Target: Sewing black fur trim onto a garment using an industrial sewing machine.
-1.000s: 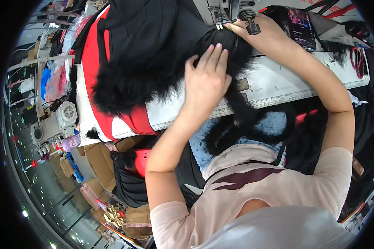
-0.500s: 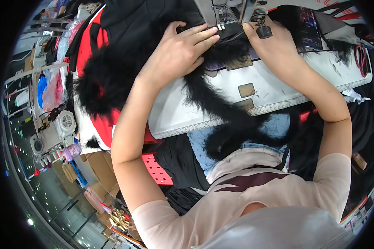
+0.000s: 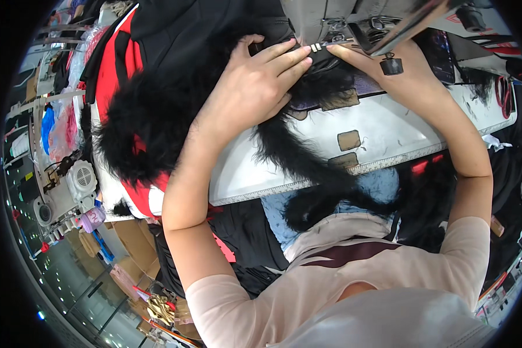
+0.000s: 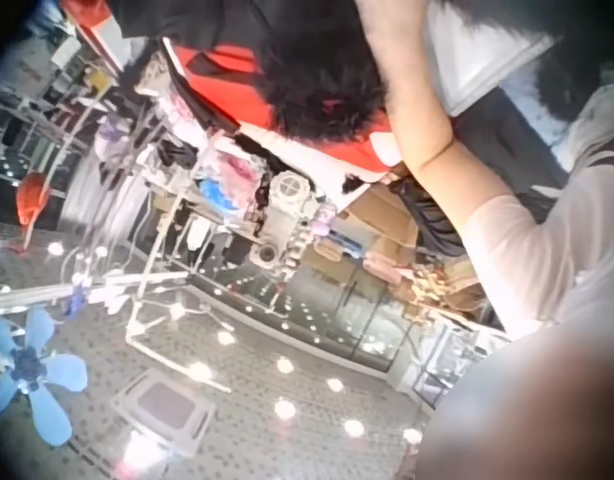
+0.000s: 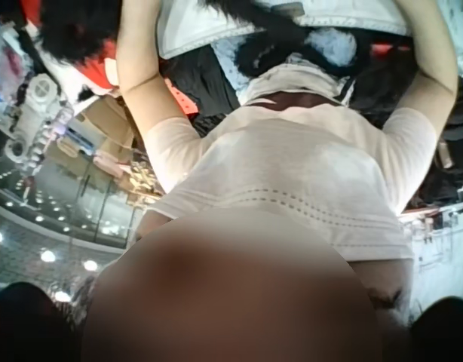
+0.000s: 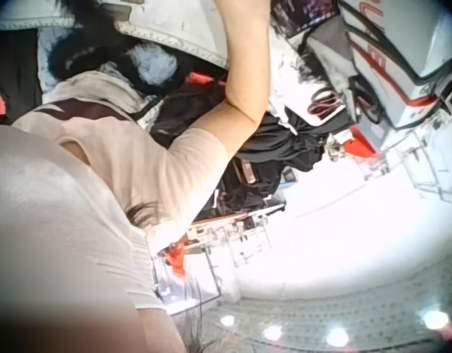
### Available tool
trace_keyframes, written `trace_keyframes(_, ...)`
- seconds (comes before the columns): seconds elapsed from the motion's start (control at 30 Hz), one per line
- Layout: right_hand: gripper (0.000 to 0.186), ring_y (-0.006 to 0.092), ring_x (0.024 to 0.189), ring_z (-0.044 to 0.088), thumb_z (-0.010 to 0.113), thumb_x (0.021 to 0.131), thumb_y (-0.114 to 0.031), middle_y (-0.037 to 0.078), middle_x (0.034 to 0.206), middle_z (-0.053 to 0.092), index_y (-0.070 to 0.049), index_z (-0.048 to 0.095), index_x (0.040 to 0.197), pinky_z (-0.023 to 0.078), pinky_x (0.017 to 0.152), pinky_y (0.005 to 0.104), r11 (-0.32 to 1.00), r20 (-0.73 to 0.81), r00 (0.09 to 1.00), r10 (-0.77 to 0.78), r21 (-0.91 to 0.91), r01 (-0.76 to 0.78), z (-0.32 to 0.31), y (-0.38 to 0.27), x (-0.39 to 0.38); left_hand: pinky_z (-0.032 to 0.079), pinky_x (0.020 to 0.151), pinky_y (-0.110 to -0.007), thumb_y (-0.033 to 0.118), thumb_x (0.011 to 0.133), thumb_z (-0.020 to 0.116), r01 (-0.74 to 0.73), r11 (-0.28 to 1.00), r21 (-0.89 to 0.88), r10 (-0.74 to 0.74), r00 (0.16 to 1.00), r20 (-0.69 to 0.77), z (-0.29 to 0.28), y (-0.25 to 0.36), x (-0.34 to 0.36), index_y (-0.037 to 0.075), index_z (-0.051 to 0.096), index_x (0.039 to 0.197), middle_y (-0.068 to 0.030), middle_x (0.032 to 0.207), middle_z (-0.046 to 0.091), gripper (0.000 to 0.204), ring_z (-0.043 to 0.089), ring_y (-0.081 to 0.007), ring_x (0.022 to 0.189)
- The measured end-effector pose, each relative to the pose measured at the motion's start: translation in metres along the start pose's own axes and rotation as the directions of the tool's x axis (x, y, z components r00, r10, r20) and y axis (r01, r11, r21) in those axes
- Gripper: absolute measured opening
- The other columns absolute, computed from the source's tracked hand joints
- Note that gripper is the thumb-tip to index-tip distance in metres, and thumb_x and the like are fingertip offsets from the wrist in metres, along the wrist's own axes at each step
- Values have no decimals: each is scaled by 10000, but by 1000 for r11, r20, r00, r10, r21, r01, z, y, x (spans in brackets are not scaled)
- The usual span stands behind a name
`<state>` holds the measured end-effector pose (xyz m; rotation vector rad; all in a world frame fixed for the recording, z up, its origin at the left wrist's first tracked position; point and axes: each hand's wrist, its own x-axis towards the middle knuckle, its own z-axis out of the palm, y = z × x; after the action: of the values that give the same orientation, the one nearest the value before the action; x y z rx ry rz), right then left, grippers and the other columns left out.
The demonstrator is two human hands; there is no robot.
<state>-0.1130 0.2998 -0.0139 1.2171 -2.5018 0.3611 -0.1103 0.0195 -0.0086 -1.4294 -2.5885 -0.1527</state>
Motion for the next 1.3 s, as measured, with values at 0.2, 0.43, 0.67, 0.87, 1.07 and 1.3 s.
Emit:
trace_keyframes(0.2,499,283,1020,678,640,812,2,101,1147,709,-191,697,1268,519,883,366,994,78,994,78,-87,-71,-1,-2,-3,388,1077,-499,127,773,726,-3,1000,6,3,1000,-27,2,2,0,82,670,1251,-42,1367,625,484,560,-183,1292)
trace_keyframes(0.43,583,321,1090,651,619,792,2,127,1204,684,-153,622,1355,505,945,423,969,199,974,111,-240,-61,-7,-7,4,375,1099,-492,98,712,788,23,1000,16,-23,1000,0,5,2,-1,117,599,1362,-18,1440,570,677,518,-174,1343)
trace_keyframes(0.67,522,308,1126,657,579,858,-20,143,1236,677,-139,610,1366,508,981,411,995,171,984,50,-89,-35,-5,-4,7,376,1096,-492,95,717,783,29,999,45,-29,1000,8,5,4,-1,116,601,1358,-18,1435,574,667,523,-176,1338)
trace_keyframes(0.87,492,287,1087,674,574,874,-29,133,1217,687,-150,634,1348,519,942,389,990,201,975,92,-128,-67,-3,-4,4,386,1083,-492,90,697,791,21,999,48,-21,1000,-8,7,3,-1,115,609,1345,-15,1431,578,674,533,-178,1327)
trace_keyframes(1.07,530,274,1058,686,603,828,21,147,1145,706,-145,651,1330,522,895,358,994,132,988,82,-89,-71,-3,-5,4,418,1040,-488,100,800,676,0,996,88,7,997,-77,3,6,4,83,703,1184,-31,1300,677,385,607,-164,1244)
trace_keyframes(1.3,552,285,763,665,596,797,52,165,922,699,-141,665,1309,505,714,383,965,294,919,263,-77,-252,-8,-11,10,429,1023,-477,96,810,669,-8,993,115,20,994,-106,7,-1,2,112,721,1169,-5,1279,693,364,618,-135,1227)
